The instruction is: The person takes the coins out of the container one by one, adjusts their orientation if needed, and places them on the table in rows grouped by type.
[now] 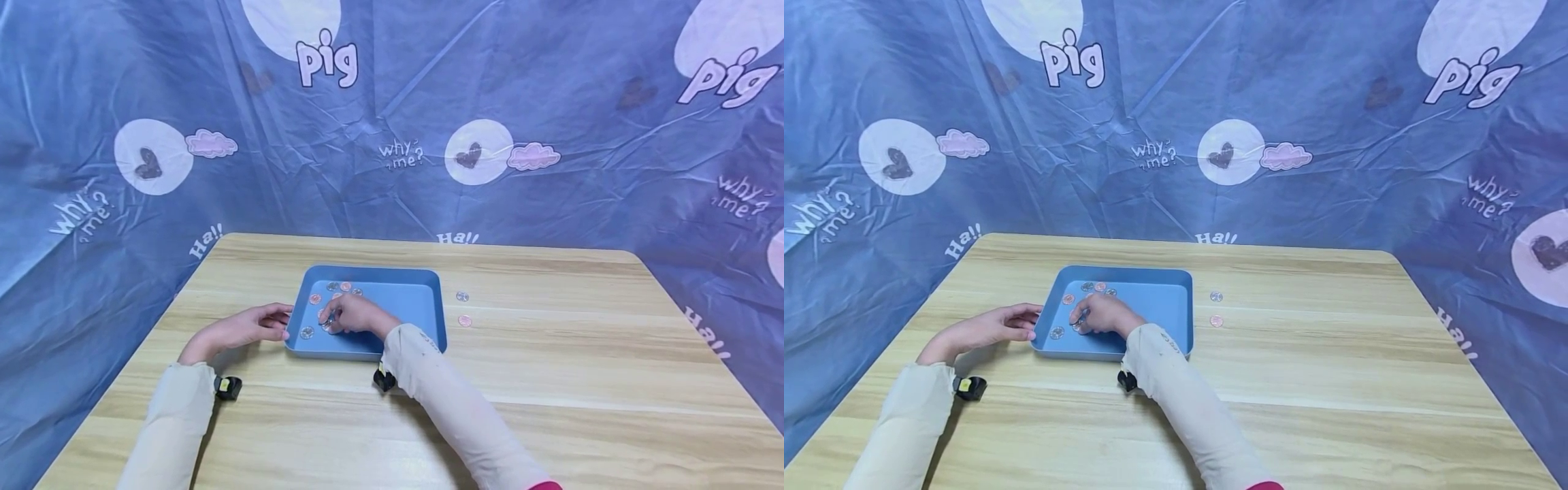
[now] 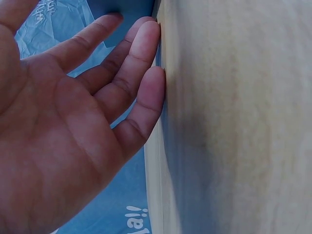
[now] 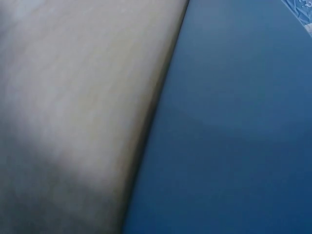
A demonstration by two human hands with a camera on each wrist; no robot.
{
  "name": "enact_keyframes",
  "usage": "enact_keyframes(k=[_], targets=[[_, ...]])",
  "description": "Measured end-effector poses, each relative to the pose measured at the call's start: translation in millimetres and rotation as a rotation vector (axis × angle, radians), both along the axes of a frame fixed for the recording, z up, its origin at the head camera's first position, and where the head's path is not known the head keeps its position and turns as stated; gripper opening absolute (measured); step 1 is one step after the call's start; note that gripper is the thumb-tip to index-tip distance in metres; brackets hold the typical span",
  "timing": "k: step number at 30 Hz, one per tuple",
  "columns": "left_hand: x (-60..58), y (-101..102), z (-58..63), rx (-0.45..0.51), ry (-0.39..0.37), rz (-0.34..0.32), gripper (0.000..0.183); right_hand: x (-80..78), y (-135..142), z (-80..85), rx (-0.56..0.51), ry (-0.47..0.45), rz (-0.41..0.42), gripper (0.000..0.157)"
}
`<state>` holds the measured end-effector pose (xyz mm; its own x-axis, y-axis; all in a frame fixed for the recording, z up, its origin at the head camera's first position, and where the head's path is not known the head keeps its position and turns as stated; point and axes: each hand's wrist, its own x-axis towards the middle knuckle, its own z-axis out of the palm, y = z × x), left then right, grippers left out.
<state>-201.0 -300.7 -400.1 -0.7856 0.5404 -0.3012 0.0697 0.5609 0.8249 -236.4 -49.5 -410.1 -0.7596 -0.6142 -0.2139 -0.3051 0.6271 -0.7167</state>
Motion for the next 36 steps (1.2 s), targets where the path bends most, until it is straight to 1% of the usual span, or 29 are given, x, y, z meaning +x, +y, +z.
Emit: enact_keyframes(k=[4, 10, 14, 21, 25, 30, 36], targets=[[-1.4, 0.1, -0.1, -0.008, -0.001, 0.001, 0.069, -0.3, 0.6, 0.4, -0.002, -0.001, -0.004, 0.017], [-1.5, 0.9, 1.3, -0.002, 0.005, -0.012, 0.07, -0.4, -1.2, 0.0, 0.022, 0.022, -0.02, 0.02], [-1.0, 0.9, 0.8, 0.001, 0.003, -0.011, 0.07, 1.1, -1.6, 1.0, 0.031, 0.016, -0.029, 0.02], [0.3, 0.8, 1.5, 0.002, -0.002, -0.002, 0.07, 2.7, -2.8, 2.9, 0.029, 0.001, -0.048, 0.014], [1.0, 0.9, 2.2, 0.006, -0.003, 0.002, 0.07, 3.5, -3.8, 4.0, 0.049, 0.009, -0.064, 0.011], [1.0, 1.5, 2.0, -0.003, 0.0, 0.007, 0.071, 4.0, -4.5, 3.5, 0.103, 0.045, -0.059, 0.006], [1.5, 1.3, 1.5, -0.019, 0.017, 0.014, 0.074, 5.0, -4.4, 3.3, 0.148, 0.108, -0.052, 0.01]])
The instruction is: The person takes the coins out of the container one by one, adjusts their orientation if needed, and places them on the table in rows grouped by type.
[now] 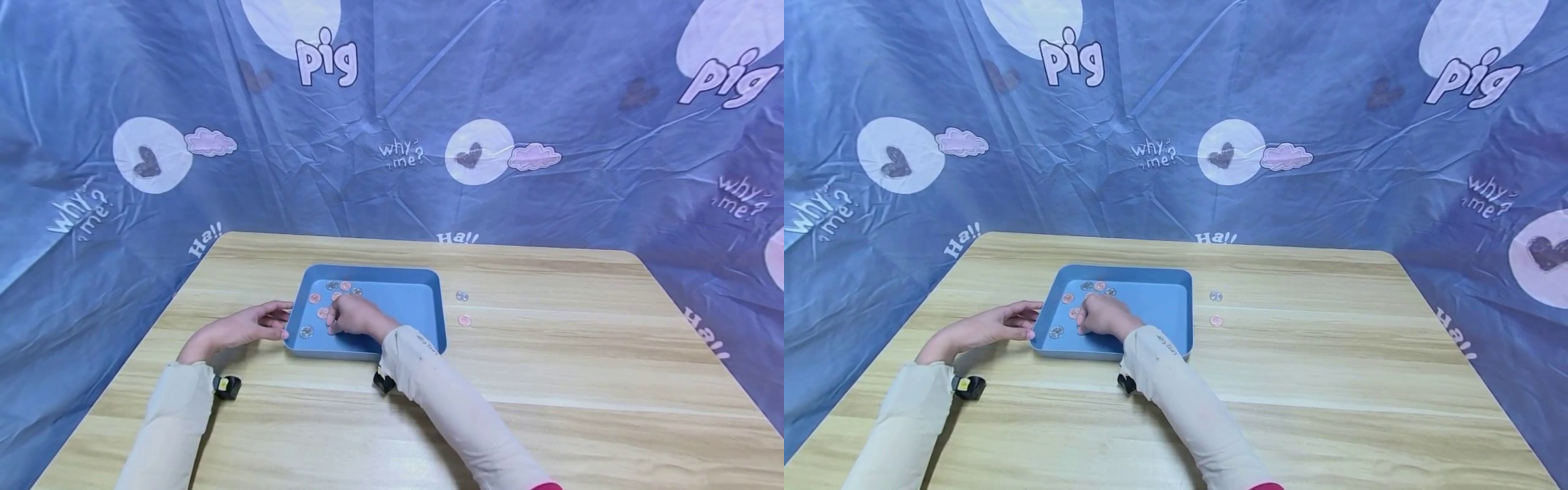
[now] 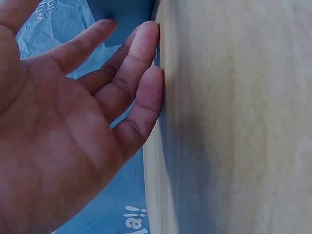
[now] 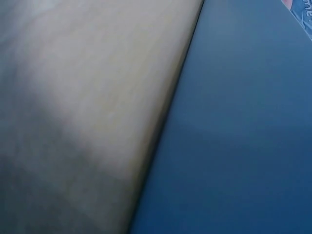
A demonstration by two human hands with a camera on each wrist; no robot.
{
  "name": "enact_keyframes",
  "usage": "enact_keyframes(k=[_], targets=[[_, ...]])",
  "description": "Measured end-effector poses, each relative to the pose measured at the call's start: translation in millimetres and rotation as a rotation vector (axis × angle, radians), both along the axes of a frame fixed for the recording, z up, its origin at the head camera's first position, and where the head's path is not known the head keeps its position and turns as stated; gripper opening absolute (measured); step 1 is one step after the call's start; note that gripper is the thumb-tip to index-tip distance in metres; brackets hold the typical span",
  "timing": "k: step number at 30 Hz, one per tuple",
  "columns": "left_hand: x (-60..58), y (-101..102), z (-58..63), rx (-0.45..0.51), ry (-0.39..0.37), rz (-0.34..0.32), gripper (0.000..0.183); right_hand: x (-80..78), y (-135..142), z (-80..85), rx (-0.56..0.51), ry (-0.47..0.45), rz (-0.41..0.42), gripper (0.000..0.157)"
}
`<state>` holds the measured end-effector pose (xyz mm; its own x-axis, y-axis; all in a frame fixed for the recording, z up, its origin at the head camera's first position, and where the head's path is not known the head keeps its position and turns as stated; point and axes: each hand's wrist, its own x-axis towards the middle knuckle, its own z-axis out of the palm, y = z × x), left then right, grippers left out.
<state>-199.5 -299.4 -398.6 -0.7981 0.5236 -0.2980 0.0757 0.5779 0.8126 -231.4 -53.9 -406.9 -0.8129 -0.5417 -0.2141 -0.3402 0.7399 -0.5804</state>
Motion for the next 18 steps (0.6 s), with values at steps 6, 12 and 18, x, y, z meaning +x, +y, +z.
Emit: enact_keyframes(k=[6, 12, 18], targets=[[0.2, 0.1, -0.5, 0.001, -0.008, 0.004, 0.073, 0.3, 1.5, 0.0, 0.046, 0.066, -0.017, 0.017], [0.4, 0.2, 0.0, 0.006, -0.017, 0.004, 0.073, 0.6, 1.6, -0.6, 0.101, 0.103, -0.018, 0.015], [0.1, 0.0, 0.6, 0.013, -0.021, 0.002, 0.073, 0.5, 1.7, 0.2, 0.112, 0.107, -0.009, 0.017]])
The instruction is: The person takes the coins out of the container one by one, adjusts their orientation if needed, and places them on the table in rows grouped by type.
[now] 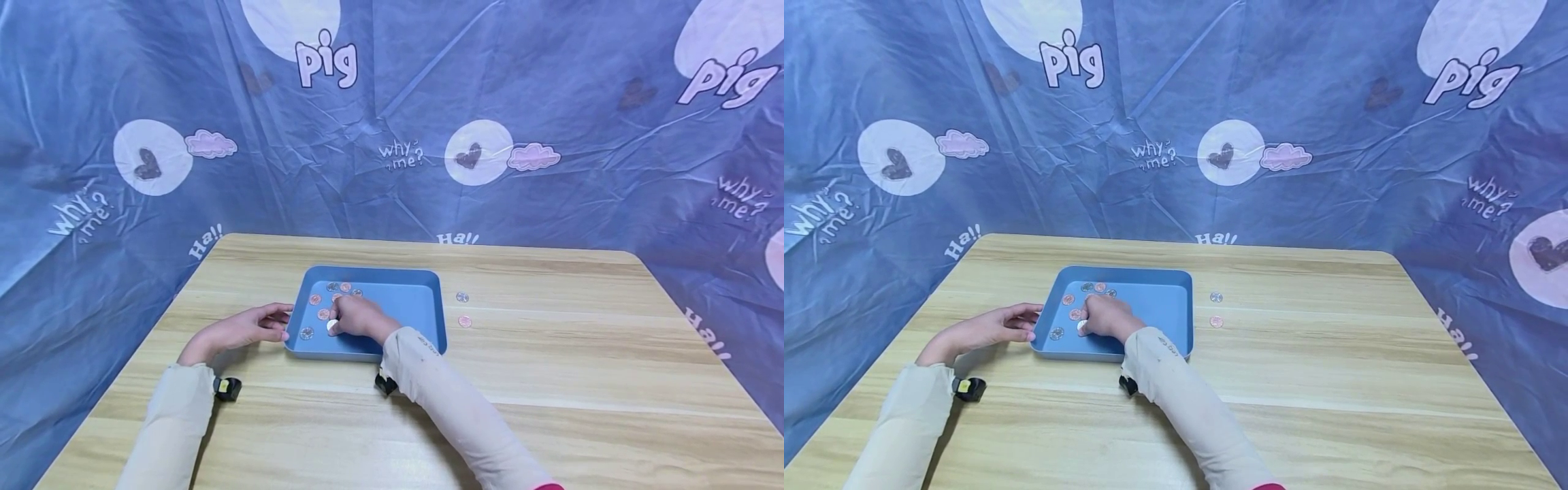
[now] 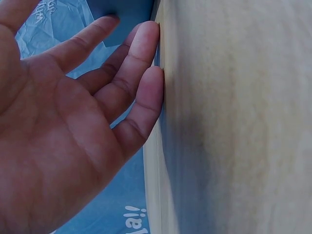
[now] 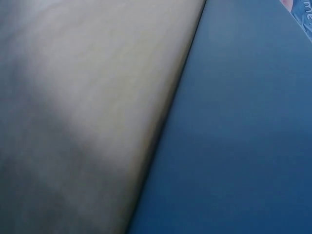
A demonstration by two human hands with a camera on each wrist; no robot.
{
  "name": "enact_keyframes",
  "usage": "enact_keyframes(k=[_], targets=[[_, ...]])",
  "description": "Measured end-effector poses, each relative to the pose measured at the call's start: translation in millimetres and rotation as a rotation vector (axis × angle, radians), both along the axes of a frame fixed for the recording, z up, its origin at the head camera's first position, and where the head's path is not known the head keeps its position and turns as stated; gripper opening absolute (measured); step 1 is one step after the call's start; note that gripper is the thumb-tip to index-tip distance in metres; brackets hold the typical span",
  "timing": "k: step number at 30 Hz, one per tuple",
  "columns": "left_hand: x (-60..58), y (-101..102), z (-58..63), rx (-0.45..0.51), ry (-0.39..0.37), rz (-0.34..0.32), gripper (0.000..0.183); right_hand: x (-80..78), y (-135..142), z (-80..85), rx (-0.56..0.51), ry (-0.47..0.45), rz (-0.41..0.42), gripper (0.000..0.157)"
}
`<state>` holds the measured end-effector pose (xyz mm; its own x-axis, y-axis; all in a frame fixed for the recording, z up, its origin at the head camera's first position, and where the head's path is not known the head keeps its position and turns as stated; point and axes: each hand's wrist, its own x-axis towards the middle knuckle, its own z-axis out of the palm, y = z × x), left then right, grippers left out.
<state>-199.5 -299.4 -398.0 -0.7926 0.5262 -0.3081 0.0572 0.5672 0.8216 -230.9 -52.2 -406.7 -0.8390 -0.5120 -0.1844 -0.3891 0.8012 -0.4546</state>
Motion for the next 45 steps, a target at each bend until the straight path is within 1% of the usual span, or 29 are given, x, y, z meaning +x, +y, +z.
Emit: enact_keyframes(k=[4, 8, 13, 16, 19, 22, 25, 28, 35, 41, 45], targets=[[0.1, -1, 0.4, -0.015, 0.005, 0.004, 0.073, 1.6, 1, 1.5, -0.022, -0.002, -0.005, 0.017], [-0.6, -2, 0.0, -0.023, 0.006, 0.011, 0.074, 2.9, 4, 4.6, -0.074, -0.049, -0.014, 0.013], [-1.5, -2, -0.3, -0.023, 0.006, 0.014, 0.075, 0.9, 13, 5.0, -0.217, -0.17, -0.037, 0.01], [-1.7, -1, -0.3, -0.025, 0.011, 0.012, 0.075, -1.4, 21, 3.8, -0.331, -0.254, -0.071, 0.009], [-1.8, 0, -0.6, -0.026, 0.012, 0.01, 0.074, -3.3, 31, 4.5, -0.429, -0.312, -0.108, 0.01], [-1.8, 0, -1.2, -0.025, 0.001, 0.016, 0.074, -4.1, 40, 8.4, -0.496, -0.342, -0.126, 0.011], [-1.5, 0, -1.4, -0.023, -0.004, 0.016, 0.074, -3.3, 50, 16.8, -0.539, -0.351, -0.133, 0.013], [-0.7, 0, -1.2, -0.019, -0.01, 0.019, 0.074, -1.9, 60, 28.2, -0.556, -0.35, -0.14, 0.015], [-0.3, 0, -0.8, -0.021, -0.008, 0.016, 0.074, -5.7, 90, 53.5, -0.528, -0.336, -0.153, 0.015], [-0.4, 1, -1.1, -0.017, -0.005, 0.015, 0.074, -11.9, 122, 68.0, -0.505, -0.285, -0.149, 0.015], [-0.4, 0, -2.0, -0.006, -0.005, 0.007, 0.074, -14.4, 146, 73.6, -0.492, -0.255, -0.16, 0.016]])
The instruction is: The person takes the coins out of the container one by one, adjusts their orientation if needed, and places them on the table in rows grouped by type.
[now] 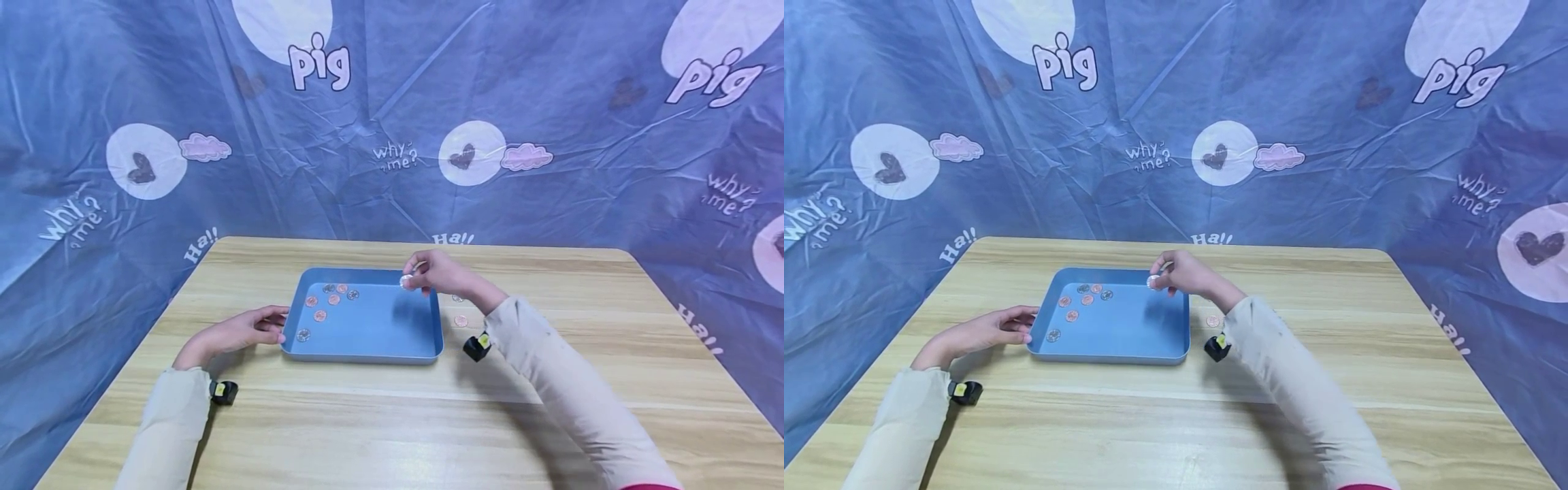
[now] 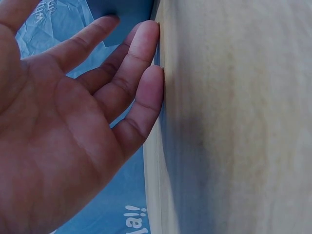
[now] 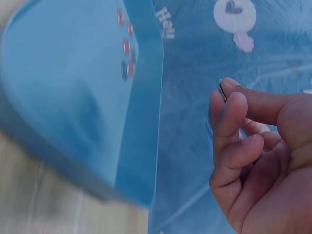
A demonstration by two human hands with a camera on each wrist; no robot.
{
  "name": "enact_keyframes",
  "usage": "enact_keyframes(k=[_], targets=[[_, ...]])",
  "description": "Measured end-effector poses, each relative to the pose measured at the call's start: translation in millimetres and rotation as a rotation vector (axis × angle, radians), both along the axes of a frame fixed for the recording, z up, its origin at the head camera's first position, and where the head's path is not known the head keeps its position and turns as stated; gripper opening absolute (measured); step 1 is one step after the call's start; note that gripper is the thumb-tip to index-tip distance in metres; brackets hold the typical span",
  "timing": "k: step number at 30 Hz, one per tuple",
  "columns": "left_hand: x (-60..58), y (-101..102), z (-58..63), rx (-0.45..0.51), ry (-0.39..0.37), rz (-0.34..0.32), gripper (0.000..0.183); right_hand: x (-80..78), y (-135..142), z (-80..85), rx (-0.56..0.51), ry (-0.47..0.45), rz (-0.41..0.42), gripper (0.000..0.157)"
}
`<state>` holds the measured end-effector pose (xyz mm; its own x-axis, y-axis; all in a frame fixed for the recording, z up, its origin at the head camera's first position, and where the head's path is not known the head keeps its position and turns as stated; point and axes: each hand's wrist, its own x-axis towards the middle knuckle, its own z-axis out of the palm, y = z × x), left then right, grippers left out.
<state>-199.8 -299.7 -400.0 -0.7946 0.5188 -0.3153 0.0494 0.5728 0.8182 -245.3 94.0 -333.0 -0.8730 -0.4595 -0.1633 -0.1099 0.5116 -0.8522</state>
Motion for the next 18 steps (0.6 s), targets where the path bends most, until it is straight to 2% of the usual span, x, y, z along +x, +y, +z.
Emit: enact_keyframes(k=[10, 18], targets=[[1.3, -1, 0.2, 0.005, -0.003, 0.0, 0.073, -4.8, 59, -0.4, 0.036, -0.013, -0.059, 0.021], [2.7, 1, 2.0, 0.009, -0.017, 0.001, 0.074, -11.2, 94, -15.1, 0.107, -0.044, -0.143, 0.025]])
